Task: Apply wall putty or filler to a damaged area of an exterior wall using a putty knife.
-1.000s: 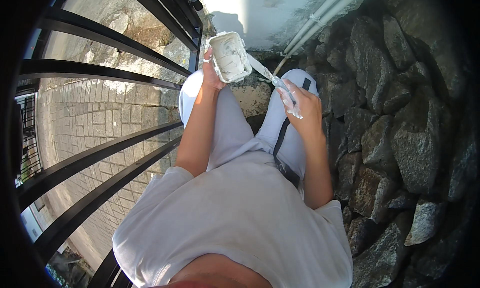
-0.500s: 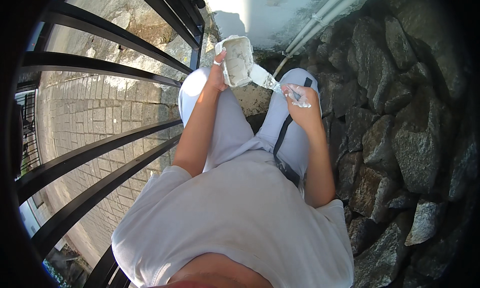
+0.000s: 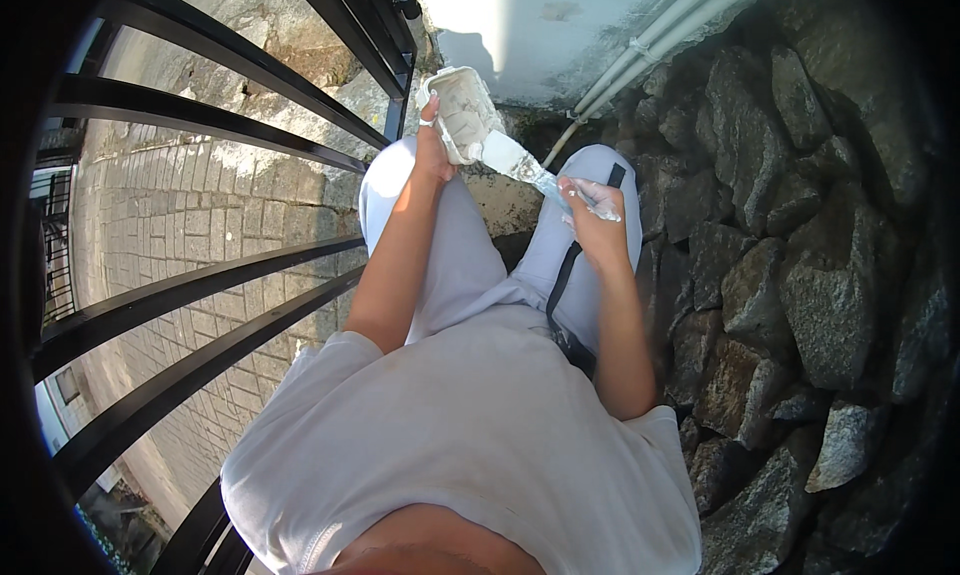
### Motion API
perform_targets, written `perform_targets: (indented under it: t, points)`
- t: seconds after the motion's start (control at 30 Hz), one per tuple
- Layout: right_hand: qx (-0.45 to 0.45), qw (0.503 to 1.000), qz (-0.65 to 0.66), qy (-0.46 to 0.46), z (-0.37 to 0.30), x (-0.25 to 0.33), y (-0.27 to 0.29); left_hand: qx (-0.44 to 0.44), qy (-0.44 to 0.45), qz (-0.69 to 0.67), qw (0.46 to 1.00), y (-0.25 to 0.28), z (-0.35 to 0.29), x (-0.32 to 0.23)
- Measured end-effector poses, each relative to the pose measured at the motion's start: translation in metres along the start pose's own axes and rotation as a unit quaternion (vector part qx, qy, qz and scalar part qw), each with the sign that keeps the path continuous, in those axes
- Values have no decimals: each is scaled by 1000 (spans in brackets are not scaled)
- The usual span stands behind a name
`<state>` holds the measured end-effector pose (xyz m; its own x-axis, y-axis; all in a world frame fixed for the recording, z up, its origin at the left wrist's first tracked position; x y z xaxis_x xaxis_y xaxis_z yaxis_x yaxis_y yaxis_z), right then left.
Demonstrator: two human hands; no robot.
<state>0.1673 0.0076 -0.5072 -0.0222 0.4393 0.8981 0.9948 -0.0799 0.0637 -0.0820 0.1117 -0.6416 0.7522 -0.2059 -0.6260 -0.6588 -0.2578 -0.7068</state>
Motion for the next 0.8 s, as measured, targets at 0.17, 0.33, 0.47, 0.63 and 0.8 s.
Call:
perform_targets:
  t: [0.17,0.33,0.47,0.63,0.8]
  points:
    - [-56,994,39,81,-2,2,-5,-9,-19,9,1000,-9,-8,-10]
    - [-34,932,-99,348,-19,34,-21,6,9,-7,1000,-20,-23,-19]
    - [-9,912,-175,371,-25,41,-32,8,7,-10,1000,-28,-31,-25]
    - [-18,907,-153,392,-24,34,-32,4,9,4,1000,-42,-40,-33]
    - [-16,922,-101,374,-20,28,-28,23,10,-10,1000,-45,-43,-34]
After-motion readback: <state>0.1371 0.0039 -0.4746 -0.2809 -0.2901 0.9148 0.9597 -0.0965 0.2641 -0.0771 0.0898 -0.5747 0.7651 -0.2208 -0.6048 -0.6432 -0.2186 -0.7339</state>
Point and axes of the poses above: each hand's wrist, its own z-axis towards the middle knuckle, its own y-axis out of the back of the hand, x = y × z, the point moved 8 cm from there along z, towards the middle knuckle, and after that the axes turned 6 degrees about z, right-handed, at the moved point
